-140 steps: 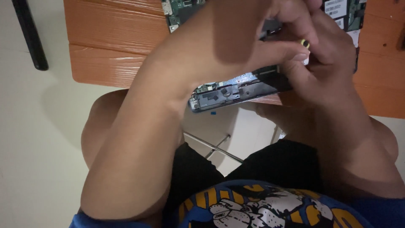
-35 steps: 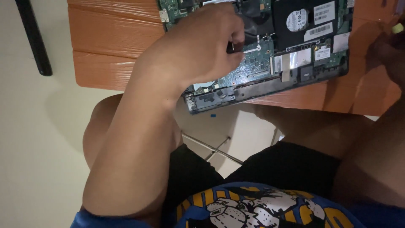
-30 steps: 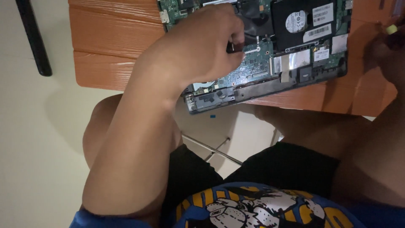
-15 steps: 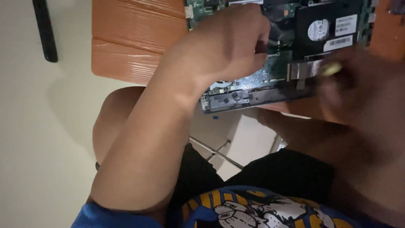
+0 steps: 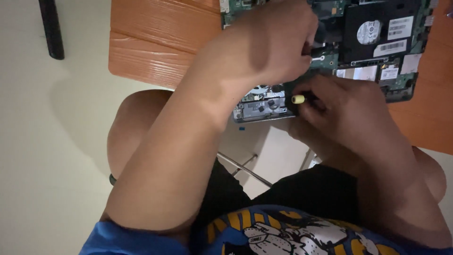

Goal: Disassembling the internal components of a laptop using a screwdriver and prying tools.

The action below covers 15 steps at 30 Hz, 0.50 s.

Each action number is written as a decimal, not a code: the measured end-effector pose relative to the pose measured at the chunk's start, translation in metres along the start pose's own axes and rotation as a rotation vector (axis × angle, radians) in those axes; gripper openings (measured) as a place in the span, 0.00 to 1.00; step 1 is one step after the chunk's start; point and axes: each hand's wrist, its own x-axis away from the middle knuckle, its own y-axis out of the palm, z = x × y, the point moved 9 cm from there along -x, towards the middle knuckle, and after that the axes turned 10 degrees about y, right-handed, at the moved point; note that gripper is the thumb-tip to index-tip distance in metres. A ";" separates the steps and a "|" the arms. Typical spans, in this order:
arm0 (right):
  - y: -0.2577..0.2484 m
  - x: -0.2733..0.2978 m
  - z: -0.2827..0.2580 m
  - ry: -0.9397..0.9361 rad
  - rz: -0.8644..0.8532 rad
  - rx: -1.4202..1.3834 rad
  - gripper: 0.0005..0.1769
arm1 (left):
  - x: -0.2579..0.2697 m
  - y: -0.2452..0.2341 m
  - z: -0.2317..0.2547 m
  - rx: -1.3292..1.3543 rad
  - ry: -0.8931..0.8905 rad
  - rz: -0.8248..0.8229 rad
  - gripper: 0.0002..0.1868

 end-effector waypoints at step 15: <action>-0.004 0.004 -0.021 -0.097 0.107 0.218 0.09 | 0.000 -0.001 0.000 -0.035 0.017 0.076 0.04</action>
